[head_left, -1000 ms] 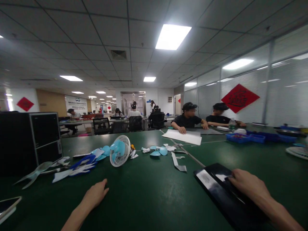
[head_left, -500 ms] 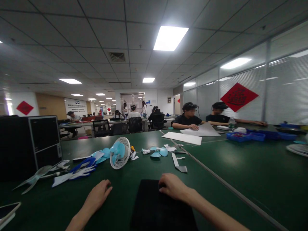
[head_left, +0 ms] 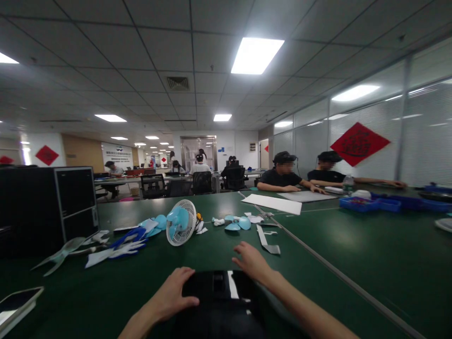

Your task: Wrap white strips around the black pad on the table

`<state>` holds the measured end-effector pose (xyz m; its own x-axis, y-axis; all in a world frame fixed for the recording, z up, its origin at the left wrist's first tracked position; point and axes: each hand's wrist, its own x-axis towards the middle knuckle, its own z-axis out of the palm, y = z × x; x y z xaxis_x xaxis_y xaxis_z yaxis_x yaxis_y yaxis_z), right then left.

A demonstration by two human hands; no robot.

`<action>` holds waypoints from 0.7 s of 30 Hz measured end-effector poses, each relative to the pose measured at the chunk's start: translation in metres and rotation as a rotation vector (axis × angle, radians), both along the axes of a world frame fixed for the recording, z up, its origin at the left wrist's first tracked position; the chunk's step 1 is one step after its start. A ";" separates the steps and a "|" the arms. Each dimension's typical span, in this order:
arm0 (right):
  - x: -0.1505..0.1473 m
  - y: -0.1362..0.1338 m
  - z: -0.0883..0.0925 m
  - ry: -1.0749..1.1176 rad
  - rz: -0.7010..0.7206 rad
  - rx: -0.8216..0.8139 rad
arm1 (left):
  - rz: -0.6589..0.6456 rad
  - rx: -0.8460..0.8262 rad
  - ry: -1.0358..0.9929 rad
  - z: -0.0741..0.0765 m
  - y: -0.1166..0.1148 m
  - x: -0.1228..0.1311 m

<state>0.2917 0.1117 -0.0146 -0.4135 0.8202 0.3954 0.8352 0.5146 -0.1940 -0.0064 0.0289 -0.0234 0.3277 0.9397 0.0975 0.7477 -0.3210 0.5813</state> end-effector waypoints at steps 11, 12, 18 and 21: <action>0.083 0.042 -0.011 -0.039 -0.498 -0.028 | 0.059 -0.076 0.064 0.003 -0.002 0.004; 0.083 0.043 -0.013 -0.043 -0.514 -0.037 | 0.060 -0.075 0.059 0.002 -0.002 0.004; 0.086 0.050 -0.019 -0.062 -0.558 -0.057 | 0.078 -0.086 0.049 0.002 -0.001 0.003; 0.088 0.049 -0.015 -0.049 -0.583 -0.061 | 0.089 -0.096 0.042 0.003 -0.001 0.002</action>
<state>0.3802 0.1604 -0.0294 0.0957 0.9383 0.3323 0.9857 -0.0429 -0.1627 -0.0039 0.0277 -0.0202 0.2444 0.9697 -0.0065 0.7953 -0.1966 0.5734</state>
